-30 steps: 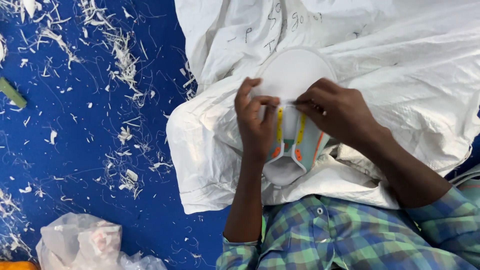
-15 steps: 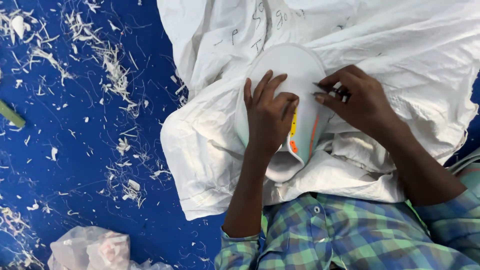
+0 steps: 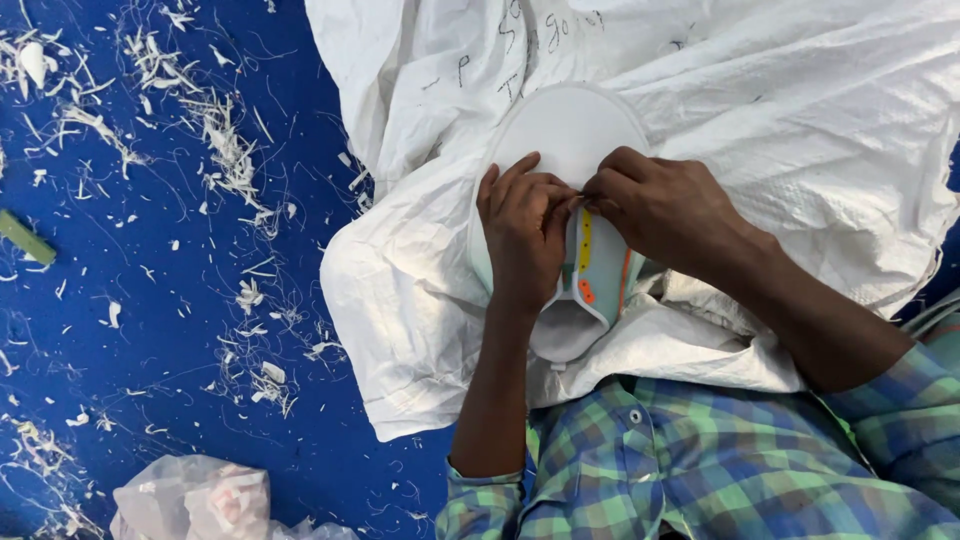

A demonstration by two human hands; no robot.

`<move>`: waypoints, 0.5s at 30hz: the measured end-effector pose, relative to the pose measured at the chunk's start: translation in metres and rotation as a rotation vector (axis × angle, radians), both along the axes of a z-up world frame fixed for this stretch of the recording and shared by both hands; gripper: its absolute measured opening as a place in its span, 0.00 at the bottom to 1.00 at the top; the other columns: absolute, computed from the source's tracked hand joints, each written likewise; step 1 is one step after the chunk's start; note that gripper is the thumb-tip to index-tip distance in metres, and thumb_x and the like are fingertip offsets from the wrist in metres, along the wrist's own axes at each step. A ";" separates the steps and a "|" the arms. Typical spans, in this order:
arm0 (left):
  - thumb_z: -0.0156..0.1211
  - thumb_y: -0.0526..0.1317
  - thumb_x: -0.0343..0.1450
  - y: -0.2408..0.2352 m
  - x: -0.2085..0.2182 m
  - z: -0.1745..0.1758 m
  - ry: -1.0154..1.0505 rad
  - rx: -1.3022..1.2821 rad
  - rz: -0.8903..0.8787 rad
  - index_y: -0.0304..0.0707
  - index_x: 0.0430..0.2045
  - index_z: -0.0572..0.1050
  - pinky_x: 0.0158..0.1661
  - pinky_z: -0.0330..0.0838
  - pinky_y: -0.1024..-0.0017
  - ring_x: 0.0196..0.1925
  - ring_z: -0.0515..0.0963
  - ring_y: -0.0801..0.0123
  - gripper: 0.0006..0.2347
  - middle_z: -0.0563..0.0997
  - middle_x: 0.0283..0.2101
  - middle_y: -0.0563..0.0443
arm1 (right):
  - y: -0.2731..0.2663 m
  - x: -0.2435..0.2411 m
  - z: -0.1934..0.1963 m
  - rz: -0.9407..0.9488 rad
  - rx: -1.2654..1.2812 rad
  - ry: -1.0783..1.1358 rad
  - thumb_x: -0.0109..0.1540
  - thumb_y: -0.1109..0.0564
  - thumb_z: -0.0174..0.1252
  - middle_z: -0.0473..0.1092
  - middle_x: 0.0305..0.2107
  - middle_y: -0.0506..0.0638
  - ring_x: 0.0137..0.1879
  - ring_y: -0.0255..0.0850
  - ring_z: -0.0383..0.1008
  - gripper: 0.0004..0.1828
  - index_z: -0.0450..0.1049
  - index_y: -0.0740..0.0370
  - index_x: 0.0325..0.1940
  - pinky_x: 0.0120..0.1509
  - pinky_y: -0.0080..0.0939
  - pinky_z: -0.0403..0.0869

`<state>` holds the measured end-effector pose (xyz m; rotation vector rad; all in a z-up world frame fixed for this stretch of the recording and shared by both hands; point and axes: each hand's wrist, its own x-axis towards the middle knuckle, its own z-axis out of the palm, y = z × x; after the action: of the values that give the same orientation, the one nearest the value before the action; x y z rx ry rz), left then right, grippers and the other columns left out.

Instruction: The person trims excess material from shoe components using a small snip tool.

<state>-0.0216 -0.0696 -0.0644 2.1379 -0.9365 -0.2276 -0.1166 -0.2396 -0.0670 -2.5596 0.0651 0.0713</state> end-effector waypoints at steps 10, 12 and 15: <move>0.67 0.34 0.72 0.018 0.004 0.003 0.105 -0.059 0.084 0.39 0.37 0.79 0.73 0.59 0.54 0.65 0.76 0.58 0.04 0.82 0.52 0.50 | -0.015 -0.010 0.005 -0.244 0.217 -0.039 0.65 0.55 0.64 0.74 0.43 0.52 0.37 0.44 0.80 0.09 0.77 0.61 0.47 0.37 0.42 0.77; 0.67 0.35 0.69 0.013 0.005 0.011 -0.033 0.087 -0.033 0.35 0.47 0.80 0.70 0.56 0.53 0.66 0.73 0.52 0.13 0.78 0.58 0.44 | -0.018 -0.011 0.002 -0.256 0.208 -0.028 0.65 0.55 0.64 0.73 0.44 0.52 0.39 0.46 0.80 0.11 0.77 0.62 0.48 0.39 0.44 0.77; 0.69 0.35 0.67 0.004 0.006 0.015 -0.120 0.191 -0.024 0.33 0.48 0.80 0.67 0.59 0.55 0.62 0.73 0.51 0.16 0.78 0.56 0.46 | -0.013 -0.014 -0.004 -0.255 0.189 0.017 0.64 0.54 0.65 0.73 0.45 0.53 0.39 0.47 0.80 0.12 0.76 0.62 0.48 0.40 0.45 0.78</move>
<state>-0.0155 -0.0661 -0.0495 2.3377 -1.0460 -0.2090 -0.1303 -0.2524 -0.0713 -2.3420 0.3729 0.0012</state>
